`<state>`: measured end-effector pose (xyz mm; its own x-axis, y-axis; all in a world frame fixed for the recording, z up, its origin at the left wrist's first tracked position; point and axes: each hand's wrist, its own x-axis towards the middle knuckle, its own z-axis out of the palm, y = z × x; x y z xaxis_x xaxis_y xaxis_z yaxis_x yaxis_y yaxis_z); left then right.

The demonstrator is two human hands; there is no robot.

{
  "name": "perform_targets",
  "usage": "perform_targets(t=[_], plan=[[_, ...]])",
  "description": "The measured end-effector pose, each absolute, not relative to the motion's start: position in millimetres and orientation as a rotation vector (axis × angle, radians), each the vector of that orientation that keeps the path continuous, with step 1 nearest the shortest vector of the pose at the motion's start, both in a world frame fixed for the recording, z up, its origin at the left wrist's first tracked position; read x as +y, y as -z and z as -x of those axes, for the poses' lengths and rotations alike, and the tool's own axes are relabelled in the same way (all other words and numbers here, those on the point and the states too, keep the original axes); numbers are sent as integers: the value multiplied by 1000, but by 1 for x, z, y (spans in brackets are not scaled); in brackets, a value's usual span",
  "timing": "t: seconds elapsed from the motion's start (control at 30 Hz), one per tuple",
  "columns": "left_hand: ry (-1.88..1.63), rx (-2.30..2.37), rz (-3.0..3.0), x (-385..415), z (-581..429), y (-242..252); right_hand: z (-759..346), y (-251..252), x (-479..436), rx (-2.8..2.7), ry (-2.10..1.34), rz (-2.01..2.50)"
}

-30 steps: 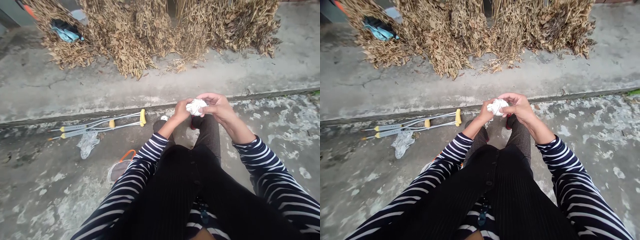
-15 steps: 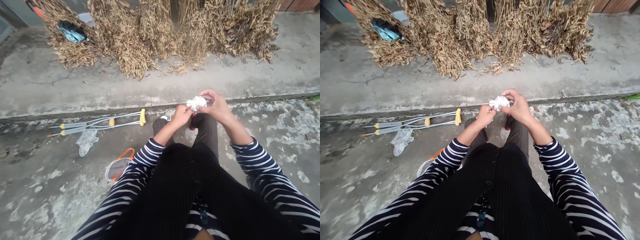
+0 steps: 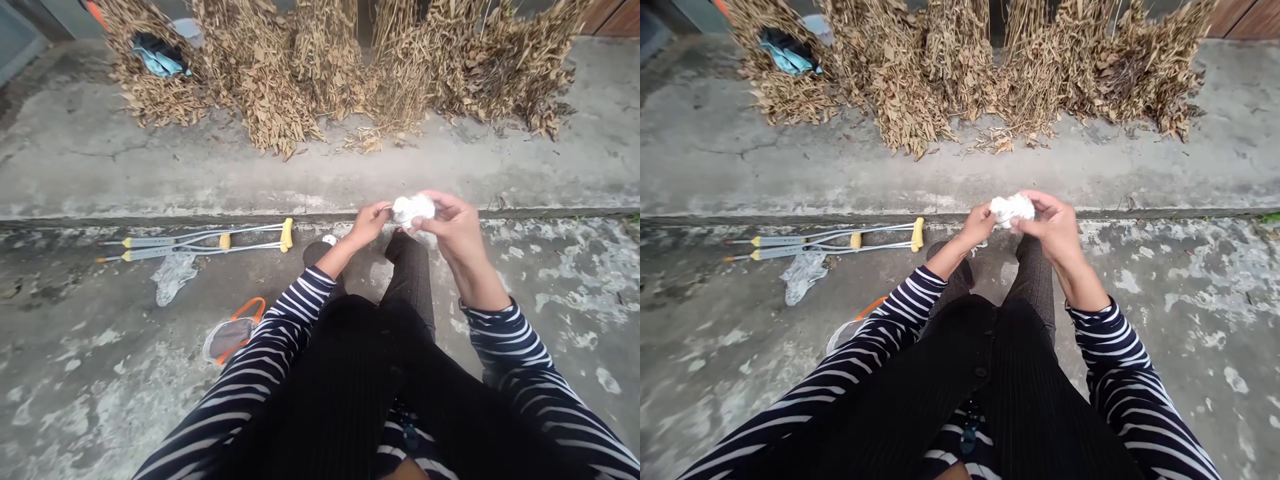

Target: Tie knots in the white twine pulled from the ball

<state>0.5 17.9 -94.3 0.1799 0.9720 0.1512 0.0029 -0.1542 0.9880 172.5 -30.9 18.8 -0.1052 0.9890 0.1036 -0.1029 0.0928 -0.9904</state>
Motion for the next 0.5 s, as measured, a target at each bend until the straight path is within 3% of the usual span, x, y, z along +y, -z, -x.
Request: perform_targets(t=[0.27, 0.5], plan=[[-725, 839, -1395, -25, 24, 138, -246, -45, 52, -1034, -936, 1023], [-531, 1209, -1611, 12, 110, 157, -313, -100, 88, -929, -567, 1017]])
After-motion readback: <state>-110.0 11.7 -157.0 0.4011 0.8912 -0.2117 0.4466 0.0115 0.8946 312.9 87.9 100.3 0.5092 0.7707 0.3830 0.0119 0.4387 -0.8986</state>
